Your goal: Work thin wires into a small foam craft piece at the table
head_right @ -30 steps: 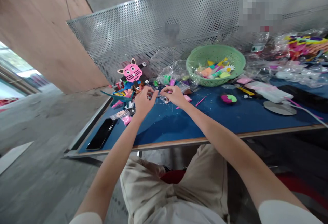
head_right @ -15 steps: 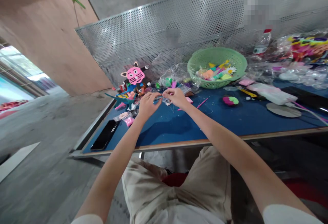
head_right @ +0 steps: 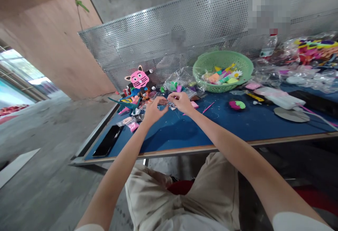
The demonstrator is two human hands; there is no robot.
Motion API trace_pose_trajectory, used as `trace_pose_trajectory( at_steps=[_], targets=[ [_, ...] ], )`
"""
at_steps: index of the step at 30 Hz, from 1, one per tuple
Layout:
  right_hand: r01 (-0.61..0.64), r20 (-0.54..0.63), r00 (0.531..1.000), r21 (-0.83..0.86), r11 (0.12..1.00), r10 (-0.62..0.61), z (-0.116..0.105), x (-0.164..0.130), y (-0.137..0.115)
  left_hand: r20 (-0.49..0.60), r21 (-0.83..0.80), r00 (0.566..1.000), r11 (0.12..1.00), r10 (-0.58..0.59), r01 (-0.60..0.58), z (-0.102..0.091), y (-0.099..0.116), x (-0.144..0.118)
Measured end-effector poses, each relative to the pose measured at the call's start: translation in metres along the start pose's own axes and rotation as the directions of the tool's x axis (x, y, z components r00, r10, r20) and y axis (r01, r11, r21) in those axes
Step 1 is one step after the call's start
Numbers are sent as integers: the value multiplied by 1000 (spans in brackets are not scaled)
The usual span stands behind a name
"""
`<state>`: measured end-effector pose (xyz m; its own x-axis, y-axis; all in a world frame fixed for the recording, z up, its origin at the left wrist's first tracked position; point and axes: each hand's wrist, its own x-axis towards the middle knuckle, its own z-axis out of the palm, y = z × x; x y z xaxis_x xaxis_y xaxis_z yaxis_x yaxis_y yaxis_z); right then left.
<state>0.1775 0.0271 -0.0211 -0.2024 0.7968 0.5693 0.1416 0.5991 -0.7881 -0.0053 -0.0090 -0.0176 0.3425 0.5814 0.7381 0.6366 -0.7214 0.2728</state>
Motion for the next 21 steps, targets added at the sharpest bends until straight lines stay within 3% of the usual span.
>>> trace_pose_trajectory(
  at_steps=[4,8,14,21],
  targets=[
    [-71,7,997,20,997,71,2,-1,0,-19,173,1000,985,-9,12,1,-3,2],
    [-227,82,973,133,965,218,3,-1,-3,-50,372,995,926,91,-66,0,-10,4],
    [-311,212,941,234,921,264,-1,-4,-7,-51,398,986,909,159,-126,-13,-15,6],
    [-400,287,906,335,853,312,-5,-4,-4,-170,439,980,898,101,-16,-26,-25,1]
  ],
)
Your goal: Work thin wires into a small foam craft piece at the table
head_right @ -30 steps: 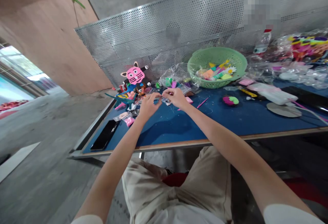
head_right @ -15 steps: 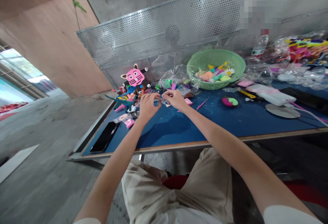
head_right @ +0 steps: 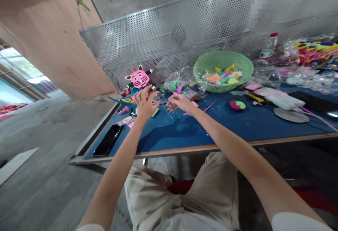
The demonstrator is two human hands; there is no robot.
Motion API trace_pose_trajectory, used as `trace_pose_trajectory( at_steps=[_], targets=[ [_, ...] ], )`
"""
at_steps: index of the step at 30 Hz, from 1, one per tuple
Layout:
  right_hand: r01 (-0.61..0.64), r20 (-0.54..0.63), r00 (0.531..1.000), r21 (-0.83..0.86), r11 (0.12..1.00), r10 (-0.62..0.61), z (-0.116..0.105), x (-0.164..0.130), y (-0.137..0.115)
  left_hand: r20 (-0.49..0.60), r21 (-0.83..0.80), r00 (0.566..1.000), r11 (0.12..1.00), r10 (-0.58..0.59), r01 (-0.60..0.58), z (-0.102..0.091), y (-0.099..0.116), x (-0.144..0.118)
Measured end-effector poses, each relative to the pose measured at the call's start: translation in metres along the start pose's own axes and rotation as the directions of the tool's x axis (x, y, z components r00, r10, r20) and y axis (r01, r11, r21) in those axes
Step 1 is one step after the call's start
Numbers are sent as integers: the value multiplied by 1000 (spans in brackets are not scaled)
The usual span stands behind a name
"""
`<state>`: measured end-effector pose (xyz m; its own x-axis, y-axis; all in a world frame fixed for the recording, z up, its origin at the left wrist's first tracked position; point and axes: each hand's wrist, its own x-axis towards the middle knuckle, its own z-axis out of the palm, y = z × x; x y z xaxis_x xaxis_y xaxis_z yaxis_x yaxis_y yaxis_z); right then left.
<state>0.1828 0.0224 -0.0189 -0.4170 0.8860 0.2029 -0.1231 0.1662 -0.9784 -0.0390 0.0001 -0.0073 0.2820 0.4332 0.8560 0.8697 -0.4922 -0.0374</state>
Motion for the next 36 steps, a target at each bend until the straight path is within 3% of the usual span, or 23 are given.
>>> trace_pose_trajectory(
  at_steps=[3,6,13,17,21,24,29,36],
  targets=[
    [80,24,997,-93,992,-78,-1,0,0,-17,1,1000,1000,-27,27,0,-6,0],
    [145,30,989,-131,981,-142,0,-1,-1,30,-97,999,995,26,-23,2,-10,-1],
    [141,36,990,-129,982,-137,3,-4,-3,85,-216,985,968,149,-127,5,5,-4],
    [143,27,990,-143,979,-141,3,-4,-6,36,-285,988,949,152,-136,7,9,-3],
    [130,22,991,-125,984,-128,3,-5,-6,25,-232,995,969,98,-90,14,5,-5],
    [151,47,988,-158,976,-146,3,-5,-6,110,-212,993,977,53,-29,21,2,-10],
    [199,107,979,-261,945,-176,2,-5,-4,220,-333,975,942,25,51,27,5,-11],
    [249,85,969,-359,900,-234,1,-6,-3,151,-347,988,938,44,12,20,9,-8]
  ],
)
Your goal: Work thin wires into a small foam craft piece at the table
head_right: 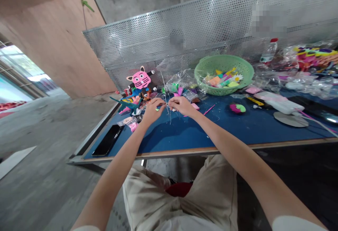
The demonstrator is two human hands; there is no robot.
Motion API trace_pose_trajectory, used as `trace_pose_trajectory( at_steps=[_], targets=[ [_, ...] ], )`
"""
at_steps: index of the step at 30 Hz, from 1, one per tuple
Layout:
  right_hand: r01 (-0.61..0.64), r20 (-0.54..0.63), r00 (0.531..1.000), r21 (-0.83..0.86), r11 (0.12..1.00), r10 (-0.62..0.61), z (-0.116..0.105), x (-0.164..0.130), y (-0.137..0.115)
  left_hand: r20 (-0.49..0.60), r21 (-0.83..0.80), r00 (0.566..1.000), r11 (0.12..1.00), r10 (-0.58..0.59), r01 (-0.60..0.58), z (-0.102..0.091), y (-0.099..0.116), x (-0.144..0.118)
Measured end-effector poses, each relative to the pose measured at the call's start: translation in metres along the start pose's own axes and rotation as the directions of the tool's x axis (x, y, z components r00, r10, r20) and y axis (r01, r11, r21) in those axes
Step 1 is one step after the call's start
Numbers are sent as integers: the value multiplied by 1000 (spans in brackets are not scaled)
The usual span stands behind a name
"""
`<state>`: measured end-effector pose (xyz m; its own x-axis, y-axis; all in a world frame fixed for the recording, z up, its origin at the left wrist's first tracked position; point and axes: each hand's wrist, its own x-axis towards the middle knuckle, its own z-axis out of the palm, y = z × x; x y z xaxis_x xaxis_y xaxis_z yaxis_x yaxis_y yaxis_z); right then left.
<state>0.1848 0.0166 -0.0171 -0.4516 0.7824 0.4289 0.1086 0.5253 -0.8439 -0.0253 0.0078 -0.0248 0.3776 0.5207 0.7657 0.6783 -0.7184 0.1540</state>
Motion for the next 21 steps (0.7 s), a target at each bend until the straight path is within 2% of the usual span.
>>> trace_pose_trajectory(
  at_steps=[5,13,21],
  targets=[
    [5,-19,1000,-83,997,-6,1,-1,-4,17,22,999,999,28,-28,-1,-1,-2],
    [18,-35,999,-111,994,-22,-1,0,-3,16,73,1000,997,16,-17,-6,2,-2],
    [49,-19,999,-91,995,-51,-2,-2,-2,-84,40,990,993,116,-113,-1,-7,-1]
  ],
)
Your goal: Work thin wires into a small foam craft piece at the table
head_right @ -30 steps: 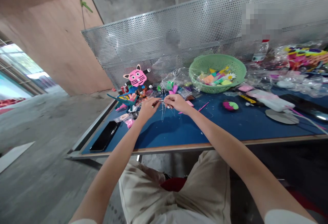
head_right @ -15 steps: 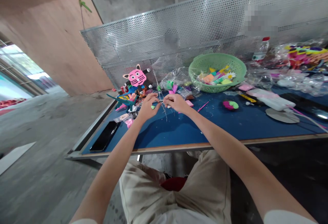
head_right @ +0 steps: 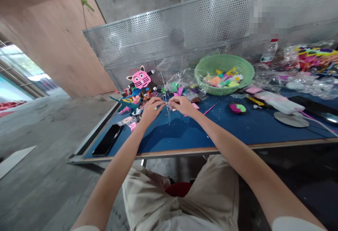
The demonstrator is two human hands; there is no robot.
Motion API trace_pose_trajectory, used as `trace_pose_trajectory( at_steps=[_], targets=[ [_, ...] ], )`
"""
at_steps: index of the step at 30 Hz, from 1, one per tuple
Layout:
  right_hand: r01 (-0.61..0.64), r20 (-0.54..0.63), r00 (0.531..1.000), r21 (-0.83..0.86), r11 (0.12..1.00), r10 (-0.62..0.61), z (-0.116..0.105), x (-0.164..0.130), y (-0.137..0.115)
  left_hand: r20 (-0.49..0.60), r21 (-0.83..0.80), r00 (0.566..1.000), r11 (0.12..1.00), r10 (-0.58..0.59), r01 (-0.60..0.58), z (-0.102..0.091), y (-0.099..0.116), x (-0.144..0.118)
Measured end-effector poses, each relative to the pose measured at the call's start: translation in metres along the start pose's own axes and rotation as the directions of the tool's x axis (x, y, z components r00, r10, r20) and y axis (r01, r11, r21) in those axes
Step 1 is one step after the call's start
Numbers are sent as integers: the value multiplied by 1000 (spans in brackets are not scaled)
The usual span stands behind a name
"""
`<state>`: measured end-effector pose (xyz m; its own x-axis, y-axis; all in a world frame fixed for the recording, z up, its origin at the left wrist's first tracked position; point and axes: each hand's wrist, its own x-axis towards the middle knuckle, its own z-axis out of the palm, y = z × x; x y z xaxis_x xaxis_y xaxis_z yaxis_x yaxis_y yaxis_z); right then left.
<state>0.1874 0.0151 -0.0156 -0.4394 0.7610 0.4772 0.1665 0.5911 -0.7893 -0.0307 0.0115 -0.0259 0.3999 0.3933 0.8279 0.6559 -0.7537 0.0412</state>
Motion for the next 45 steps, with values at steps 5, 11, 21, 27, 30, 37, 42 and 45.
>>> trace_pose_trajectory(
  at_steps=[5,11,21,27,30,37,42,45],
  targets=[
    [25,-37,999,6,1000,-25,1,1,5,-55,15,997,998,63,-62,4,-3,-2],
    [100,-81,991,-47,994,-104,4,2,3,-22,44,993,992,119,-118,7,2,-3],
    [135,-76,987,-90,987,-142,1,0,-1,65,-2,998,1000,-10,10,3,12,1],
    [93,-67,993,-32,995,-95,3,-1,0,113,-62,993,997,-43,50,5,15,1],
    [64,-75,995,34,997,-61,4,1,4,99,-122,991,987,-93,105,4,15,1],
    [86,-168,983,56,995,-76,6,5,16,-45,-316,944,901,-328,298,6,11,-1],
    [17,-453,891,-29,999,-28,10,10,22,-20,-423,908,826,-419,373,10,13,-2],
    [-120,-277,948,154,981,159,11,10,25,-34,-413,902,828,-431,380,11,16,-2]
  ],
)
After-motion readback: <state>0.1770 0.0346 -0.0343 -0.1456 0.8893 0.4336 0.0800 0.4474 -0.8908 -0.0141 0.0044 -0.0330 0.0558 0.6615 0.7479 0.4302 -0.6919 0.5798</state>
